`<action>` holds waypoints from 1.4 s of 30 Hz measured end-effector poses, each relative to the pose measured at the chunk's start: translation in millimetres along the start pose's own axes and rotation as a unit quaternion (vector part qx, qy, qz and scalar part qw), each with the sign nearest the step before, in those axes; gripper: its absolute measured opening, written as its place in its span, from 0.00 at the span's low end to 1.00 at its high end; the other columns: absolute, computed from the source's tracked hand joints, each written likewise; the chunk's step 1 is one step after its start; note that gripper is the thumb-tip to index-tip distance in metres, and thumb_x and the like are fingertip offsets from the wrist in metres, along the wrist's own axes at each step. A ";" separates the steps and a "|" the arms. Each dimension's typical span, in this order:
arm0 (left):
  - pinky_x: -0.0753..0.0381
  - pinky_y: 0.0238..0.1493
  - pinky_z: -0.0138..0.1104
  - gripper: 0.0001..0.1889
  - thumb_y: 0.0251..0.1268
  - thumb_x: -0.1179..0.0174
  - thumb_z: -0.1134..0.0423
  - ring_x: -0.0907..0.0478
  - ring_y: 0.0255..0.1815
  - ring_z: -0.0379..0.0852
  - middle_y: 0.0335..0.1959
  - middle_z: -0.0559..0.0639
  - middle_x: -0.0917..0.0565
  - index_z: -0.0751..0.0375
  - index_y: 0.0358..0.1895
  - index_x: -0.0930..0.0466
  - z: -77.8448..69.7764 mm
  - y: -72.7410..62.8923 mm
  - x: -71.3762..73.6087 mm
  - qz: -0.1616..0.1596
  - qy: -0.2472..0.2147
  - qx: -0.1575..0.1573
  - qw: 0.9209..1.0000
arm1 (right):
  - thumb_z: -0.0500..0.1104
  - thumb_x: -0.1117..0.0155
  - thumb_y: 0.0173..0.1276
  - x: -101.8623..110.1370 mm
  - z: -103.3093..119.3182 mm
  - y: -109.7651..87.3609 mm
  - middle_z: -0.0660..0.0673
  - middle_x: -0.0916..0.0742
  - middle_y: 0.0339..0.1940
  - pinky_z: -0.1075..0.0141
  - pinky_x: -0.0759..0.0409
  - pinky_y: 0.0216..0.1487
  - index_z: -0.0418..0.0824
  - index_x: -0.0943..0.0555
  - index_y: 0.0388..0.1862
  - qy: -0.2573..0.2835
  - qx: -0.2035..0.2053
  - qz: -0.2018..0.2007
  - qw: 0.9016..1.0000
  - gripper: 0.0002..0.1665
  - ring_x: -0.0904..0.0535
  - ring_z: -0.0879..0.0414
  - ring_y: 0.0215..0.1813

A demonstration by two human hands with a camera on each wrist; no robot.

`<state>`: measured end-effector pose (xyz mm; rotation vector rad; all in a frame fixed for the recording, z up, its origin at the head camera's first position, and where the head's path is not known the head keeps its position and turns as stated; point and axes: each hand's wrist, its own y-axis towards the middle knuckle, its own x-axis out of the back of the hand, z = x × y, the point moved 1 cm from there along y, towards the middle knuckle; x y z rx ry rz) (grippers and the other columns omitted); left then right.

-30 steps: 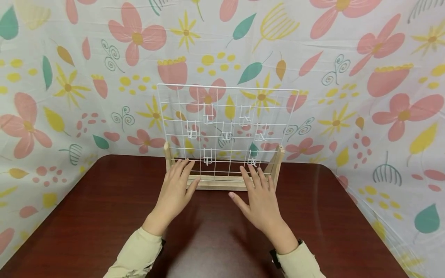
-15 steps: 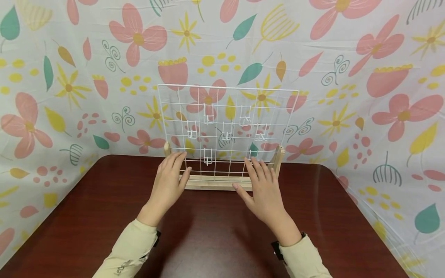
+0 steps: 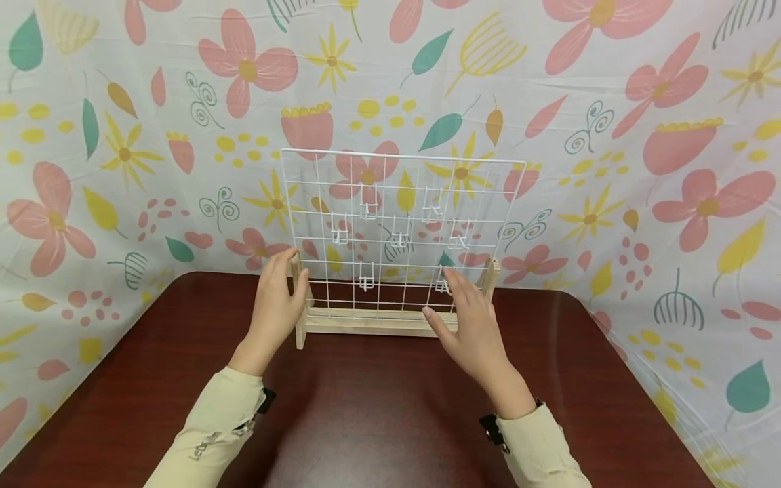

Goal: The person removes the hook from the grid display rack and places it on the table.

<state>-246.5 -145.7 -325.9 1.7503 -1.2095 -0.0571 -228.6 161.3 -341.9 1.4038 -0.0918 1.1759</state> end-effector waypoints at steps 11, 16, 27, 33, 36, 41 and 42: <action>0.34 0.62 0.53 0.24 0.69 0.46 0.71 0.34 0.62 0.63 0.58 0.68 0.30 0.72 0.66 0.35 25.2 15.6 3.4 0.009 -0.036 0.030 0.999 | 0.45 0.31 0.64 -2.0 -12.4 0.1 0.35 0.26 0.66 0.34 0.35 0.57 0.40 0.40 0.74 0.037 -0.043 -0.010 0.998 0.44 0.32 0.39 0.66; 0.35 0.63 0.54 0.24 0.70 0.47 0.70 0.34 0.63 0.62 0.60 0.67 0.31 0.71 0.67 0.36 34.4 20.0 3.0 0.029 -0.056 0.042 0.997 | 0.43 0.33 0.65 -4.4 -17.8 -0.6 0.34 0.28 0.68 0.38 0.35 0.62 0.38 0.40 0.75 0.056 -0.063 -0.009 0.996 0.43 0.35 0.39 0.68; 0.36 0.68 0.49 0.24 0.71 0.48 0.71 0.35 0.64 0.64 0.63 0.70 0.32 0.76 0.67 0.39 53.4 30.3 -1.9 0.078 -0.141 0.056 0.985 | 0.41 0.36 0.68 -12.4 -26.6 -0.6 0.35 0.28 0.67 0.43 0.34 0.63 0.35 0.41 0.74 0.109 -0.098 -0.020 0.989 0.40 0.35 0.41 0.68; 0.38 0.68 0.49 0.25 0.72 0.49 0.71 0.36 0.66 0.65 0.63 0.73 0.33 0.78 0.67 0.41 60.5 33.3 -3.0 0.103 -0.183 0.082 0.974 | 0.40 0.35 0.68 -17.0 -31.4 -1.1 0.34 0.28 0.67 0.41 0.34 0.62 0.38 0.42 0.75 0.125 -0.113 -0.020 0.986 0.41 0.35 0.40 0.69; 0.38 0.69 0.49 0.25 0.73 0.49 0.70 0.37 0.67 0.65 0.64 0.74 0.34 0.79 0.68 0.42 62.4 34.2 -3.2 0.119 -0.186 0.094 0.971 | 0.40 0.35 0.67 -19.0 -32.7 -1.1 0.34 0.28 0.67 0.41 0.35 0.63 0.38 0.42 0.75 0.132 -0.114 -0.020 0.985 0.41 0.36 0.40 0.69; 0.39 0.69 0.50 0.25 0.73 0.50 0.70 0.37 0.67 0.65 0.65 0.74 0.34 0.78 0.69 0.43 67.3 35.1 -3.9 0.134 -0.189 0.104 0.967 | 0.41 0.35 0.68 -22.8 -32.8 -0.4 0.34 0.28 0.67 0.43 0.36 0.65 0.36 0.41 0.75 0.145 -0.117 -0.020 0.982 0.41 0.35 0.41 0.69; 0.39 0.69 0.50 0.26 0.74 0.50 0.69 0.37 0.67 0.65 0.65 0.74 0.35 0.78 0.69 0.43 68.0 35.3 -3.6 0.137 -0.188 0.108 0.967 | 0.41 0.35 0.68 -23.6 -33.0 -0.2 0.33 0.28 0.67 0.43 0.35 0.64 0.36 0.42 0.75 0.146 -0.118 -0.019 0.982 0.41 0.35 0.41 0.68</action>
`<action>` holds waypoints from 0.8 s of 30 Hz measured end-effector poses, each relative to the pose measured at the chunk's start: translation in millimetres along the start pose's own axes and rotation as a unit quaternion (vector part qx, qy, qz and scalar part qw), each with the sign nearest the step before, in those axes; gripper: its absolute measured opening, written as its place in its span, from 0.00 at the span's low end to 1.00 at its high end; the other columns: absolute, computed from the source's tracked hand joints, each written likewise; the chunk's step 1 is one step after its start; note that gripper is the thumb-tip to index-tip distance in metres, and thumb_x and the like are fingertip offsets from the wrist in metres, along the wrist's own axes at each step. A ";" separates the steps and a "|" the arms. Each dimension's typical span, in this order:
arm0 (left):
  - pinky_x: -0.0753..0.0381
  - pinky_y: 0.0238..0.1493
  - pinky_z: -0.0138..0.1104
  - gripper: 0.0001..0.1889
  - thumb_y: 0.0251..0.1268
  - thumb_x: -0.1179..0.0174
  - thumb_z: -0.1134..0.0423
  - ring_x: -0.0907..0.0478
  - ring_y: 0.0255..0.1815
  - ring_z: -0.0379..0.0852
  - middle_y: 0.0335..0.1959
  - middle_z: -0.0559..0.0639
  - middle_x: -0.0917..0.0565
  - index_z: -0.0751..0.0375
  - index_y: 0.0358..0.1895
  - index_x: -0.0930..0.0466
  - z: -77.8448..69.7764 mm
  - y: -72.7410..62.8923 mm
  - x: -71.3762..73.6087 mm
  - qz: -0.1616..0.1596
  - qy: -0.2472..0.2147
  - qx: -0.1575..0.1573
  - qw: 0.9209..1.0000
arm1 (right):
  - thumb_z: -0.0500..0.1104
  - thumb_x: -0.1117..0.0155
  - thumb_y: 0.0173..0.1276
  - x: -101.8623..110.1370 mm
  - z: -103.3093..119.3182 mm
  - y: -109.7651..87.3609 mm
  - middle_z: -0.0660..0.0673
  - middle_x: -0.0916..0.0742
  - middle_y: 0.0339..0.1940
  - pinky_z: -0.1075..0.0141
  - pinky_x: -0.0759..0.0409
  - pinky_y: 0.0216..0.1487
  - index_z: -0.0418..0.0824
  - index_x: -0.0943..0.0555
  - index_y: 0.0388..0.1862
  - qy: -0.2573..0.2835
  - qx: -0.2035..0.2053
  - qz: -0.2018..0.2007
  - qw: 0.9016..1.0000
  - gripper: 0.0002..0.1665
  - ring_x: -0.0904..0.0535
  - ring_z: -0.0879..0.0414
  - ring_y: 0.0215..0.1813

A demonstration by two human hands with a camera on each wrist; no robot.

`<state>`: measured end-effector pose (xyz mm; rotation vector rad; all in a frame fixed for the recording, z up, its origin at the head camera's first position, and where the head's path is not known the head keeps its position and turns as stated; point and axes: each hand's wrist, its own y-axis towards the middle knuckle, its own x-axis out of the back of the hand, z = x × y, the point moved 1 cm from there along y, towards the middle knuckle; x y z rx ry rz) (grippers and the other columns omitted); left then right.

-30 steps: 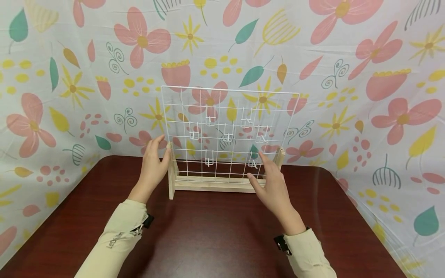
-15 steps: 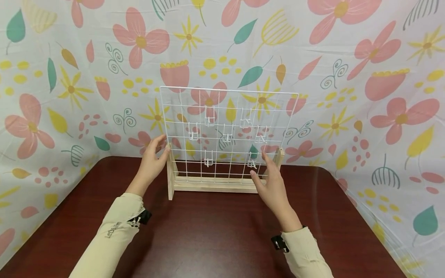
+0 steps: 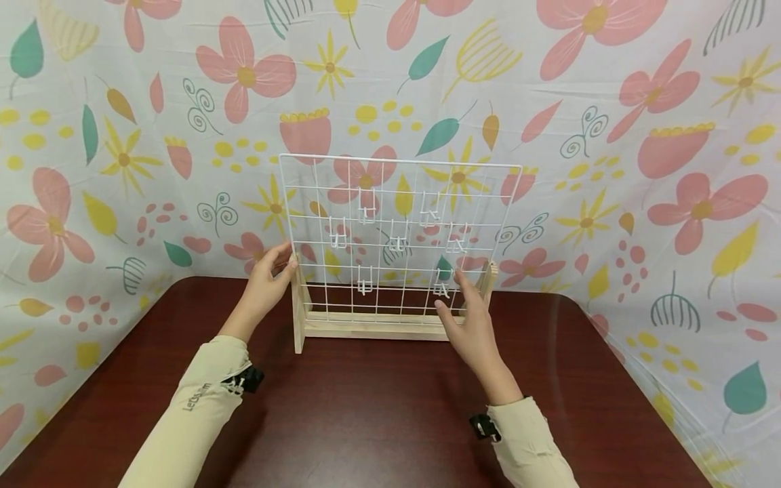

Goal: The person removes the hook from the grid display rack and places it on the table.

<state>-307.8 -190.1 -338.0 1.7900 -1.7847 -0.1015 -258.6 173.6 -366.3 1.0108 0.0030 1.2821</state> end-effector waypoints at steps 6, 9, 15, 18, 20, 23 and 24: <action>0.39 0.69 0.50 0.25 0.75 0.51 0.65 0.36 0.67 0.62 0.65 0.71 0.33 0.74 0.70 0.41 3.9 -0.7 1.2 0.006 -0.010 0.013 1.000 | 0.39 0.36 0.68 -4.4 -0.8 -0.2 0.32 0.27 0.67 0.43 0.29 0.58 0.34 0.41 0.74 0.016 -0.006 -0.003 1.000 0.40 0.33 0.38 0.67; 0.35 0.67 0.49 0.24 0.75 0.51 0.65 0.33 0.65 0.62 0.64 0.71 0.30 0.75 0.69 0.39 5.6 -1.0 1.0 0.001 -0.008 0.013 1.000 | 0.38 0.36 0.67 -6.9 -2.0 -0.6 0.32 0.27 0.66 0.42 0.28 0.58 0.32 0.39 0.73 0.023 -0.007 -0.008 1.000 0.38 0.32 0.37 0.66; 0.26 0.55 0.30 0.23 0.76 0.51 0.64 0.29 0.61 0.60 0.60 0.70 0.26 0.73 0.68 0.37 6.8 -0.8 0.3 -0.006 -0.003 0.015 1.000 | 0.36 0.37 0.68 -11.7 -5.2 -0.5 0.32 0.26 0.65 0.41 0.27 0.56 0.31 0.37 0.71 0.034 -0.002 -0.022 0.999 0.35 0.30 0.37 0.64; 0.27 0.50 0.22 0.23 0.75 0.51 0.65 0.28 0.60 0.60 0.59 0.71 0.25 0.74 0.67 0.36 7.7 -0.4 -0.5 -0.010 -0.007 0.007 1.000 | 0.36 0.38 0.68 -13.5 -6.4 -1.3 0.32 0.26 0.65 0.41 0.27 0.57 0.31 0.36 0.71 0.038 -0.001 -0.028 0.999 0.34 0.30 0.38 0.64; 0.28 0.49 0.21 0.22 0.75 0.51 0.66 0.28 0.59 0.61 0.58 0.71 0.25 0.75 0.67 0.36 8.8 -0.1 -1.0 -0.012 -0.009 0.003 1.000 | 0.36 0.39 0.70 -14.5 -7.1 -1.8 0.32 0.26 0.66 0.42 0.27 0.58 0.31 0.36 0.70 0.038 -0.002 -0.030 0.999 0.32 0.30 0.39 0.64; 0.28 0.50 0.21 0.22 0.75 0.51 0.66 0.28 0.60 0.60 0.59 0.71 0.25 0.75 0.67 0.36 11.3 0.0 -1.8 -0.012 -0.009 0.002 1.000 | 0.35 0.41 0.71 -15.9 -8.7 -2.4 0.32 0.26 0.65 0.42 0.26 0.57 0.31 0.34 0.69 0.036 0.001 -0.037 0.999 0.29 0.30 0.39 0.65; 0.28 0.50 0.21 0.22 0.75 0.51 0.66 0.28 0.60 0.60 0.59 0.71 0.25 0.75 0.67 0.36 11.7 -0.2 -1.9 -0.012 -0.009 0.002 1.000 | 0.35 0.42 0.71 -16.4 -9.2 -2.6 0.33 0.26 0.65 0.42 0.26 0.57 0.31 0.33 0.69 0.035 0.002 -0.038 0.999 0.28 0.30 0.40 0.65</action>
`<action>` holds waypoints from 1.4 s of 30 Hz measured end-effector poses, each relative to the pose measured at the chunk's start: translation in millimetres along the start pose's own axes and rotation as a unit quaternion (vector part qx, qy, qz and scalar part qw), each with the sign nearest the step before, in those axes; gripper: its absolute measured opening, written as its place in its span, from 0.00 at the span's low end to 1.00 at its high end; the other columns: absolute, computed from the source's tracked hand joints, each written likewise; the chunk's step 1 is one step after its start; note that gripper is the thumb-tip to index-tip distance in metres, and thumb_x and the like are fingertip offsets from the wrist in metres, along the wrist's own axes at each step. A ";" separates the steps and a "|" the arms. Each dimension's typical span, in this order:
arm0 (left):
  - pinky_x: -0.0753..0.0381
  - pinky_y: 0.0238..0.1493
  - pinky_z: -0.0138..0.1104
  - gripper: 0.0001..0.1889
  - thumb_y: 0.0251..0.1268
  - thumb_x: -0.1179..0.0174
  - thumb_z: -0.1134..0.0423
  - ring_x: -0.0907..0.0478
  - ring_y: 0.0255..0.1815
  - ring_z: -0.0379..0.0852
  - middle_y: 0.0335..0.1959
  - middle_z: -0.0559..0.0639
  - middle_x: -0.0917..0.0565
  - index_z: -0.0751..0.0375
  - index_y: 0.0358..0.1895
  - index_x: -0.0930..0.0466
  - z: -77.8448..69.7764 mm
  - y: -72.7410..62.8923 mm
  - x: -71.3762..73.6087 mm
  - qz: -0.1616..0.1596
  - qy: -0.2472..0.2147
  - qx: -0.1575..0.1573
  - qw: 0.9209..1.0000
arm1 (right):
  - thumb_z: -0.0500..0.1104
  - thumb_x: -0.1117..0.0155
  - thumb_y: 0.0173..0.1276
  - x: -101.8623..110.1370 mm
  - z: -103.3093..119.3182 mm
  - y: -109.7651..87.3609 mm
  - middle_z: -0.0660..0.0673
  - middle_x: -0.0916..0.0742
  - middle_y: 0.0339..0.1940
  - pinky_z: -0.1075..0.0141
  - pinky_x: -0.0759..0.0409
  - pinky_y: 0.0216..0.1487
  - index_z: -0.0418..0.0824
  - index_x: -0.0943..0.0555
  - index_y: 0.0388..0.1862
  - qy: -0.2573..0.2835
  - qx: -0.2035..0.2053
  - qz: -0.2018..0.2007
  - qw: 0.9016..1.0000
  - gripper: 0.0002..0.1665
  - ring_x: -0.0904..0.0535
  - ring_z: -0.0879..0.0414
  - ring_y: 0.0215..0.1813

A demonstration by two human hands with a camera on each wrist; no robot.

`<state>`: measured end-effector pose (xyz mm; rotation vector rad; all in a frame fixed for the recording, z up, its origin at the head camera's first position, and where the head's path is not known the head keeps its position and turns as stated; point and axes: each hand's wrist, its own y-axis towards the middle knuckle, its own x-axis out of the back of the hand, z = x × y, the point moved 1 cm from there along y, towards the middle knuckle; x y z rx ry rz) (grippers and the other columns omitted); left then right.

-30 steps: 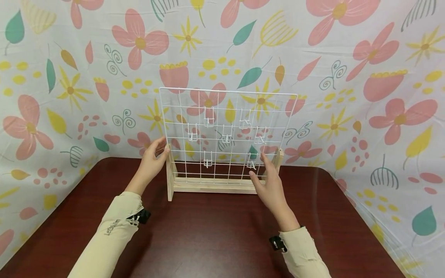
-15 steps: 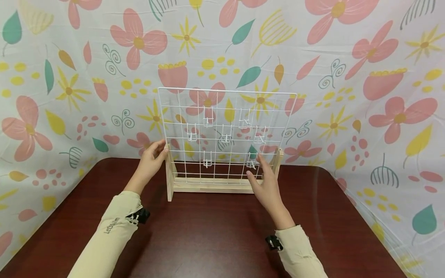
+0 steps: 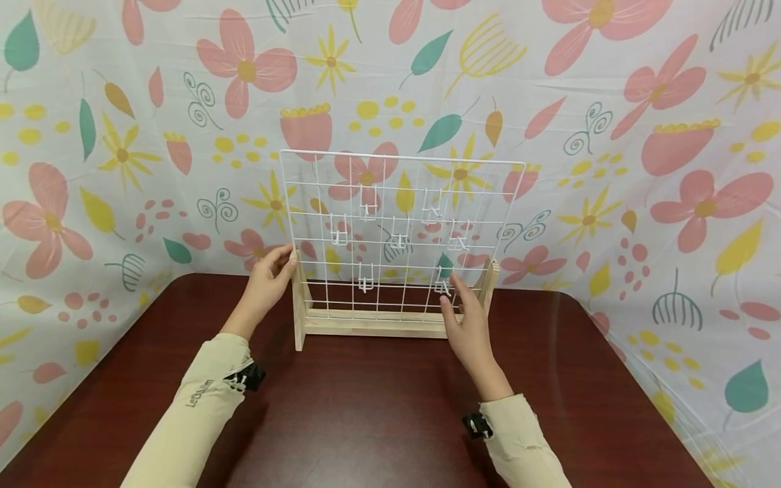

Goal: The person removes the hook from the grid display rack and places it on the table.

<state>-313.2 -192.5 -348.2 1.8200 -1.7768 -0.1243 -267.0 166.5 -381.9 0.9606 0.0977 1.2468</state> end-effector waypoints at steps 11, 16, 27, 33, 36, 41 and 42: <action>0.30 0.47 0.16 0.21 0.74 0.54 0.72 0.30 0.60 0.65 0.59 0.76 0.28 0.81 0.66 0.38 -33.6 -14.2 0.8 0.001 -0.011 0.016 1.000 | 0.34 0.43 0.72 -5.4 -4.7 -0.8 0.36 0.20 0.58 0.49 0.22 0.49 0.33 0.24 0.62 -0.009 0.024 -0.023 0.999 0.20 0.24 0.43 0.57; 0.30 0.46 0.15 0.21 0.74 0.53 0.73 0.29 0.60 0.66 0.58 0.77 0.28 0.81 0.65 0.38 -36.6 -16.0 -0.1 -0.002 -0.019 0.019 1.000 | 0.34 0.43 0.72 -7.1 -5.4 -2.0 0.37 0.20 0.59 0.50 0.21 0.48 0.35 0.22 0.60 -0.004 0.017 -0.025 1.000 0.19 0.23 0.44 0.56; 0.30 0.46 0.16 0.21 0.74 0.53 0.72 0.30 0.60 0.65 0.59 0.76 0.28 0.81 0.65 0.38 -34.7 -13.8 -3.3 -0.001 -0.025 0.014 1.000 | 0.33 0.44 0.72 -8.7 -8.0 -2.5 0.36 0.19 0.57 0.52 0.20 0.44 0.36 0.20 0.58 -0.010 0.018 -0.046 0.999 0.17 0.21 0.44 0.50; 0.30 0.48 0.17 0.22 0.75 0.53 0.71 0.30 0.62 0.64 0.60 0.76 0.29 0.80 0.66 0.38 -36.3 -15.1 -2.5 0.003 -0.025 0.024 0.999 | 0.33 0.43 0.71 -8.1 -8.1 -1.6 0.37 0.18 0.57 0.54 0.19 0.44 0.35 0.19 0.57 -0.016 0.023 -0.050 0.998 0.17 0.20 0.45 0.52; 0.30 0.48 0.17 0.22 0.75 0.54 0.71 0.31 0.63 0.63 0.61 0.75 0.29 0.80 0.66 0.39 -35.8 -14.4 -1.8 0.006 -0.027 0.030 0.999 | 0.33 0.42 0.70 -7.4 -7.4 0.1 0.38 0.17 0.56 0.55 0.19 0.43 0.35 0.18 0.55 -0.021 0.032 -0.059 0.998 0.16 0.18 0.46 0.51; 0.30 0.50 0.18 0.23 0.75 0.52 0.67 0.30 0.63 0.59 0.62 0.72 0.28 0.77 0.68 0.39 -10.4 -6.4 -2.4 0.002 -0.036 0.022 0.999 | 0.32 0.40 0.69 -6.3 -7.1 2.3 0.39 0.16 0.54 0.58 0.18 0.42 0.35 0.17 0.53 -0.029 0.044 -0.070 0.996 0.15 0.17 0.47 0.50; 0.30 0.51 0.18 0.23 0.75 0.52 0.67 0.30 0.63 0.59 0.62 0.72 0.28 0.76 0.68 0.39 -5.5 -4.9 -2.7 0.001 -0.037 0.019 0.999 | 0.32 0.40 0.69 -6.1 -7.4 2.3 0.39 0.16 0.54 0.58 0.19 0.42 0.34 0.17 0.53 -0.030 0.046 -0.072 0.996 0.15 0.17 0.47 0.50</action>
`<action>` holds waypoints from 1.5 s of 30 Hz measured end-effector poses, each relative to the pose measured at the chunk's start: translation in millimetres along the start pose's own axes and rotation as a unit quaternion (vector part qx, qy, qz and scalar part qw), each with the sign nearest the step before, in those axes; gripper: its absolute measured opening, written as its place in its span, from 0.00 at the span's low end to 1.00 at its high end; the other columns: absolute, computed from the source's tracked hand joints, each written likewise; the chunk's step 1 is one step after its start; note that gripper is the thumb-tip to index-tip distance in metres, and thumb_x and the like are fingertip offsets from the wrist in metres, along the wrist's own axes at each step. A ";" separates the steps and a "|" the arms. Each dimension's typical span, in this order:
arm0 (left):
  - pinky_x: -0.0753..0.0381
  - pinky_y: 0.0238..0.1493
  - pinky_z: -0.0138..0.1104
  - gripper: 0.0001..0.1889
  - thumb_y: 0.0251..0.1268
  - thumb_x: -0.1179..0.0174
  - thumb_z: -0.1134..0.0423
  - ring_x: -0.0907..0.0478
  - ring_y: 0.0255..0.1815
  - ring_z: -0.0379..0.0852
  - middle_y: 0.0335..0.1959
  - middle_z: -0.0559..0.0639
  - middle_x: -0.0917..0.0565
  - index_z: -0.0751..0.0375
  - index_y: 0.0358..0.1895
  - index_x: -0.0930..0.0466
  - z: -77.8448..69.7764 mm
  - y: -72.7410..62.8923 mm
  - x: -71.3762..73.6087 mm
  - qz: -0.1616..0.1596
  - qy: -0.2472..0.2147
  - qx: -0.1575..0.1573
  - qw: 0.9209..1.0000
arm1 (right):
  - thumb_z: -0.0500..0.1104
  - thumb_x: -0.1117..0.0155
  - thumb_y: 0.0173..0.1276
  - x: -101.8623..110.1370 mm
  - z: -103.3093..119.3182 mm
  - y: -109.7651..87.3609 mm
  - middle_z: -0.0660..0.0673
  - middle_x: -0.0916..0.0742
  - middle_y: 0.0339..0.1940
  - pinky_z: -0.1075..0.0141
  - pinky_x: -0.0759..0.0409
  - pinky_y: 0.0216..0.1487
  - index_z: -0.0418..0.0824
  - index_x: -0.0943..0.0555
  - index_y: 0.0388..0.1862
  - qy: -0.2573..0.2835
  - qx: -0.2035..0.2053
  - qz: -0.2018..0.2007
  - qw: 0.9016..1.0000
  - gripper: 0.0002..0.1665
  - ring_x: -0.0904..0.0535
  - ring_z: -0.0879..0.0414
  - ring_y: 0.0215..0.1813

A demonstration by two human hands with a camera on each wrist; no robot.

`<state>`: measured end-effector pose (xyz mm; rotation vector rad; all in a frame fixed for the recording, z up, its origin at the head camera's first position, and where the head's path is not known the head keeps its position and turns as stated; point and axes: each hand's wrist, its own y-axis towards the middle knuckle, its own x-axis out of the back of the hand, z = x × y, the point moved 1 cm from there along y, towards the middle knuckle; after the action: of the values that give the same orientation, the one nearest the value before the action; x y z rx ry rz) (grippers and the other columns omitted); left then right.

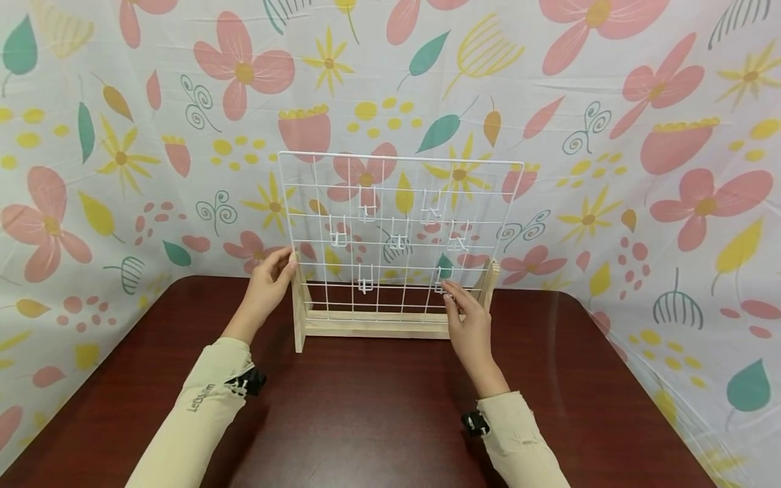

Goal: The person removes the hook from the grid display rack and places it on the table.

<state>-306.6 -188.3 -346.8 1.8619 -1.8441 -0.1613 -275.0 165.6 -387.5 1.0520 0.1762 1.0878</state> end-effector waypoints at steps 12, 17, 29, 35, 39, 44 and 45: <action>0.29 0.49 0.17 0.23 0.75 0.52 0.67 0.29 0.61 0.59 0.61 0.71 0.27 0.74 0.68 0.37 7.3 0.6 -0.8 -0.005 0.003 -0.013 1.000 | 0.30 0.36 0.64 0.1 -1.6 2.0 0.36 0.14 0.49 0.51 0.17 0.39 0.33 0.15 0.48 0.004 0.018 -0.028 0.999 0.13 0.17 0.43 0.49; 0.29 0.49 0.17 0.23 0.75 0.53 0.67 0.29 0.60 0.58 0.61 0.71 0.27 0.75 0.68 0.38 7.2 0.7 -1.1 -0.006 0.009 -0.007 1.000 | 0.31 0.35 0.65 0.2 -0.8 3.1 0.35 0.14 0.48 0.52 0.16 0.37 0.34 0.15 0.48 0.002 0.024 -0.030 0.999 0.13 0.15 0.44 0.45; 0.29 0.49 0.17 0.23 0.75 0.52 0.67 0.29 0.61 0.60 0.61 0.72 0.27 0.75 0.68 0.38 6.9 1.0 0.9 -0.004 0.019 -0.015 1.000 | 0.32 0.35 0.64 3.0 2.4 9.5 0.39 0.13 0.46 0.57 0.18 0.39 0.35 0.14 0.46 -0.015 0.045 -0.040 0.998 0.11 0.15 0.47 0.45; 0.28 0.47 0.17 0.22 0.75 0.51 0.68 0.28 0.60 0.61 0.59 0.72 0.26 0.76 0.66 0.36 6.6 2.8 1.3 -0.008 0.019 -0.022 1.000 | 0.32 0.34 0.63 3.2 3.1 13.9 0.40 0.12 0.45 0.66 0.18 0.40 0.35 0.13 0.44 -0.012 0.063 -0.050 0.997 0.11 0.15 0.47 0.44; 0.28 0.48 0.18 0.22 0.75 0.51 0.67 0.28 0.60 0.61 0.59 0.72 0.26 0.75 0.67 0.36 7.4 4.8 1.1 -0.008 0.027 -0.024 0.999 | 0.32 0.34 0.64 4.7 3.6 15.9 0.39 0.12 0.45 0.77 0.22 0.43 0.35 0.13 0.46 -0.003 0.066 -0.051 0.997 0.12 0.15 0.47 0.46; 0.28 0.49 0.20 0.22 0.75 0.51 0.67 0.28 0.60 0.61 0.59 0.72 0.26 0.74 0.67 0.36 7.6 4.7 1.2 -0.006 0.035 -0.016 0.999 | 0.32 0.34 0.64 6.7 6.9 16.6 0.40 0.12 0.45 0.80 0.24 0.43 0.35 0.13 0.45 0.001 0.068 -0.050 0.996 0.11 0.15 0.47 0.46; 0.28 0.50 0.21 0.22 0.75 0.51 0.66 0.28 0.60 0.61 0.59 0.72 0.26 0.74 0.67 0.36 7.6 4.5 1.3 -0.006 0.036 -0.015 0.999 | 0.32 0.34 0.63 7.1 7.6 16.7 0.40 0.12 0.45 0.80 0.23 0.43 0.35 0.13 0.45 0.000 0.071 -0.050 0.996 0.11 0.15 0.47 0.46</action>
<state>-313.8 -191.4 -351.1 1.8345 -1.7736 -0.1234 -277.7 167.6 -368.1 1.1575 0.3069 0.9965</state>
